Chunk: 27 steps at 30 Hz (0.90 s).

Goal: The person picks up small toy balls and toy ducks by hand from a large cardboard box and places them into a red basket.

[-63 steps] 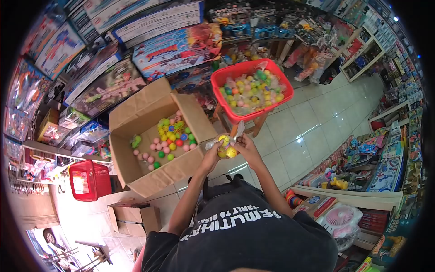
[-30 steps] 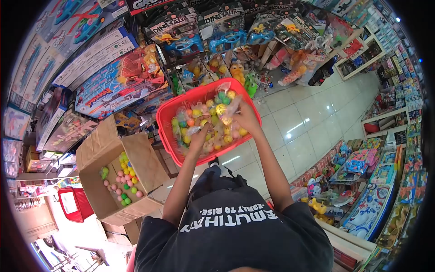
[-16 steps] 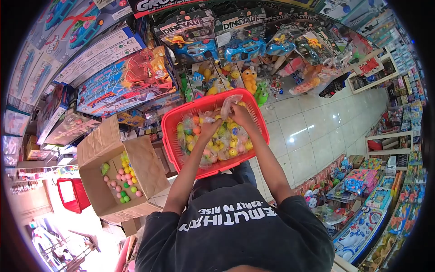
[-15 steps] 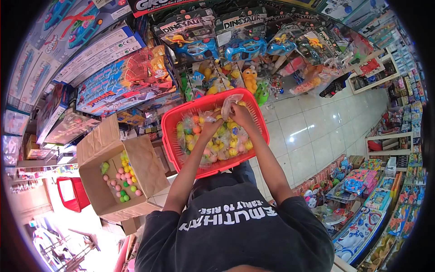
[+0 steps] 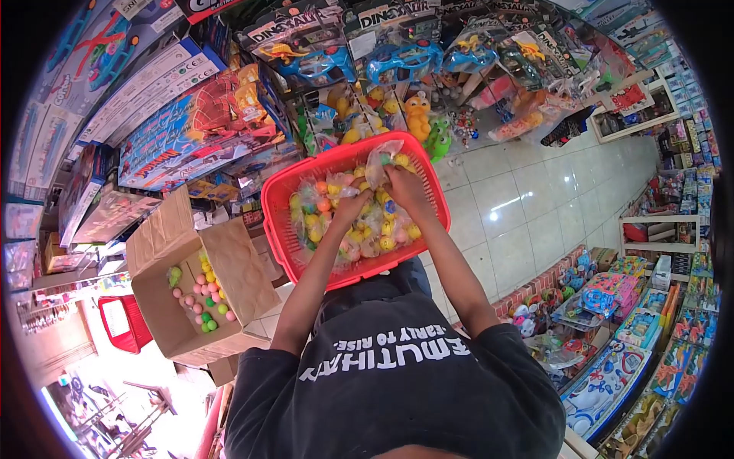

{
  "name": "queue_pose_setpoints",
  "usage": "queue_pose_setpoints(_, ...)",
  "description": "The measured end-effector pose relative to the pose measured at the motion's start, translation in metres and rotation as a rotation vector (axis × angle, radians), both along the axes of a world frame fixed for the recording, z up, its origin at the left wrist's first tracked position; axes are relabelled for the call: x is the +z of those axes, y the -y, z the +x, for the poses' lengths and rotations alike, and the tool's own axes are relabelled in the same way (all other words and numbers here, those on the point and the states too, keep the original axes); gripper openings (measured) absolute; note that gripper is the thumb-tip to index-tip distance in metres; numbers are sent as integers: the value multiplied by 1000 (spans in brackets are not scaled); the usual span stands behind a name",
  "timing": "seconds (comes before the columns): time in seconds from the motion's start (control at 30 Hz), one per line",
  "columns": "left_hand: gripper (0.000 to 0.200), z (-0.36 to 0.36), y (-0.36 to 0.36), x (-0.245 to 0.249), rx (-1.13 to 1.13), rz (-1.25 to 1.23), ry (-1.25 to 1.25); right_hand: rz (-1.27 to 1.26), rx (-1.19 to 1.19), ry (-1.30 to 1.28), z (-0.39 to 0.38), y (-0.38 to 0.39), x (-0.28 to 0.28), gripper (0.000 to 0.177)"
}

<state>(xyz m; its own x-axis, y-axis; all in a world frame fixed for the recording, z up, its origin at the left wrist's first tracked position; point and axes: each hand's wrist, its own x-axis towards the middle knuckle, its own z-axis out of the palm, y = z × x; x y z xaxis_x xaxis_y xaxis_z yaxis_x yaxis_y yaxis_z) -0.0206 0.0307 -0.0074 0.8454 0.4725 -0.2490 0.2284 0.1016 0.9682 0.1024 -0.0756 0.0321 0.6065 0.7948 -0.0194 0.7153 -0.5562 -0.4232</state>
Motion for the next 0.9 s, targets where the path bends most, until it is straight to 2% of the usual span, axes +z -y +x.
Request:
queue_pose_setpoints(0.03, 40, -5, 2, 0, 20, -69, -5, -2, 0, -8, -2, 4, 3, 30)
queue_pose_setpoints(0.1, 43, -17, 5, 1, 41, -138, -17, 262, 81, 92, -3, 12, 15, 27)
queue_pose_setpoints(0.13, 47, -26, 7, 3, 0, -100, -37, 263, 81, 88, -6, 16, 25, 27)
queue_pose_setpoints(0.2, 51, -40, 13, 7, -38, -62, -55, 466, 133, 85, -17, 30, 45, 23)
queue_pose_setpoints(0.23, 56, -47, 18, 11, -77, 36, -67, 466, 133, 82, -24, 36, 52, 23)
queue_pose_setpoints(0.3, 61, -56, 23, 19, -121, 132, -81, 488, 53, -183, -39, 50, 61, 19)
queue_pose_setpoints(0.33, 65, -58, 26, 25, -196, 163, -191, 486, 49, -184, -44, 58, 60, 19)
queue_pose_setpoints(0.37, 68, -60, 29, 28, -271, 194, -301, 464, 55, -324, -49, 65, 59, 18)
queue_pose_setpoints(0.4, 68, -63, 32, 23, -273, 193, -302, 441, 62, -463, -52, 70, 57, 17)
queue_pose_setpoints(0.47, 74, -67, 38, 9, -289, 259, -209, 436, 33, -517, -55, 76, 54, 16)
queue_pose_setpoints(0.53, 74, -71, 36, 2, -316, 207, -170, 429, -4, -570, -56, 83, 47, 15)
queue_pose_setpoints(0.6, 73, -72, 34, 4, -343, 157, -128, 263, 76, -645, -54, 88, 39, 15)
queue_pose_setpoints(0.67, 71, -71, 31, 25, -441, 324, -192, 195, 88, -591, -57, 88, 37, 17)
queue_pose_setpoints(0.8, 68, -71, 32, 29, -408, 296, -278, -13, 121, -468, -69, 85, 27, 26)
queue_pose_setpoints(0.9, 66, -71, 28, 27, -443, 264, -185, -140, 79, -379, -82, 80, 26, 32)
